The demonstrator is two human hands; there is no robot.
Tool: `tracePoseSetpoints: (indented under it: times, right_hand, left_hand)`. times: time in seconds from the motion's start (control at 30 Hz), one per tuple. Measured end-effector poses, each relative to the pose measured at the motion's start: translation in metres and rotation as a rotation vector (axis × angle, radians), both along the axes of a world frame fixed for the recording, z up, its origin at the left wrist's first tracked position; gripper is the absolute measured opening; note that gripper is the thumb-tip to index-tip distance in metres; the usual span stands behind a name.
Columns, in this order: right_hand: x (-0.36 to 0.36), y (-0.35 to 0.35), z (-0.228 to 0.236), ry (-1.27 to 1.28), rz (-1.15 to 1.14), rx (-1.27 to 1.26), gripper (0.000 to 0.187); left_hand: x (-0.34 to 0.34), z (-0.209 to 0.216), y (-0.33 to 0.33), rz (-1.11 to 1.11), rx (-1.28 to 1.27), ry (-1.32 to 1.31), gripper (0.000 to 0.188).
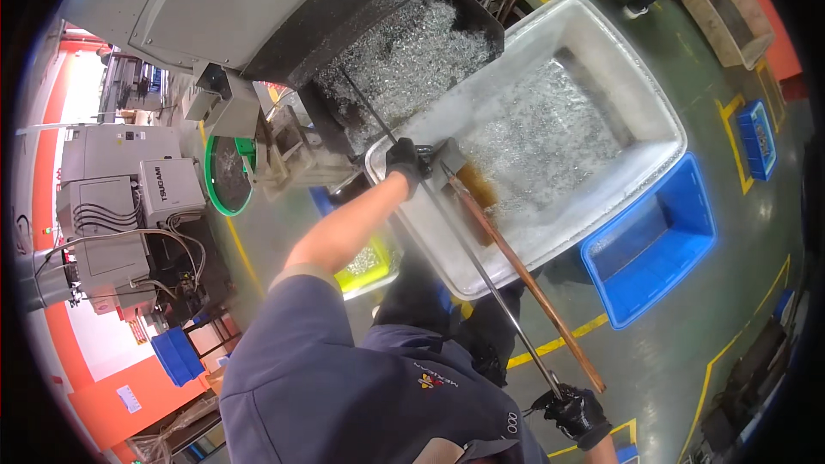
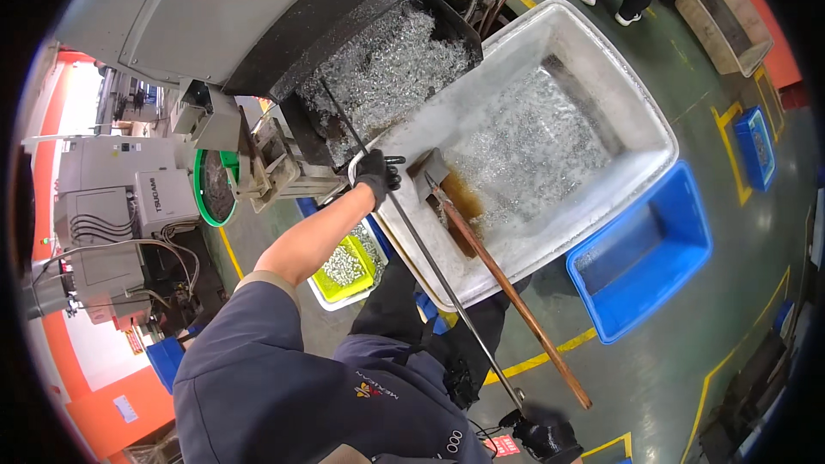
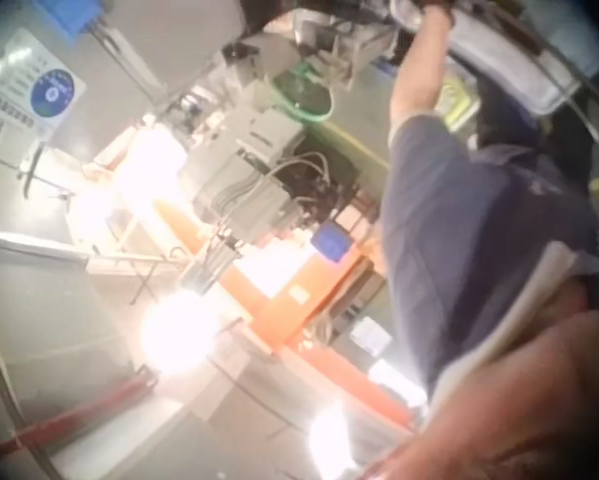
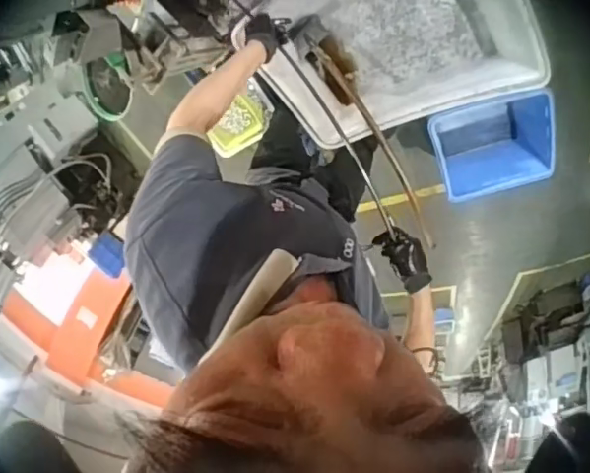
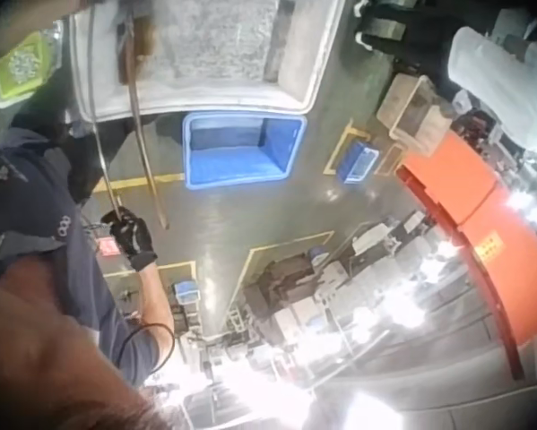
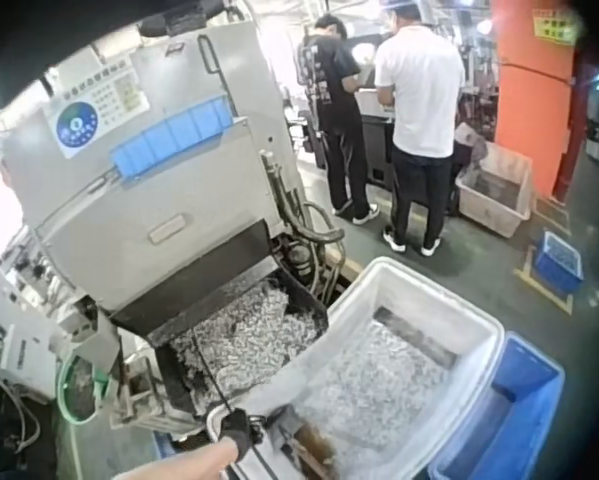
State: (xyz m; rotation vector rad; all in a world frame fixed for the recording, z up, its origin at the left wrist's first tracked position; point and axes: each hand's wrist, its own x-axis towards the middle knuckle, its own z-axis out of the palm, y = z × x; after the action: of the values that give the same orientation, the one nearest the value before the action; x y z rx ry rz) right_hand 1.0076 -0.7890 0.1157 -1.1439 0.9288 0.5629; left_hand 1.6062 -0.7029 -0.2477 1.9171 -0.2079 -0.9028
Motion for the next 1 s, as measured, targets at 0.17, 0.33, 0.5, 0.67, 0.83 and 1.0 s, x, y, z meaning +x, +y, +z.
tracePoseSetpoints:
  times: [0.17,0.33,0.5,0.67,0.83,1.0]
  right_hand:
    - [-0.018,0.006,0.030,0.177,-0.033,-0.031,0.017]
    - [-0.033,0.009,-0.011,0.148,0.000,-0.091,0.017]
    - [-0.058,0.035,-0.103,0.134,0.615,-1.247,0.022]
    - [-0.024,0.044,-0.151,0.123,0.486,-1.327,0.022]
    - [0.042,0.048,-0.196,-0.131,0.345,-1.042,0.025]
    - [0.093,0.055,-0.238,-0.109,0.214,-0.889,0.019]
  left_hand:
    - [-0.107,0.097,-0.081,0.450,0.081,0.487,0.048]
    - [-0.092,0.075,-0.063,0.387,-0.044,0.600,0.038]
    - [-0.078,0.051,-0.048,0.461,-0.023,0.478,0.047]
    - [-0.055,0.083,-0.074,0.476,-0.032,0.484,0.059]
    - [0.010,0.062,-0.059,0.457,-0.042,0.447,0.045]
    - [0.020,0.062,-0.079,0.408,0.013,0.424,0.042]
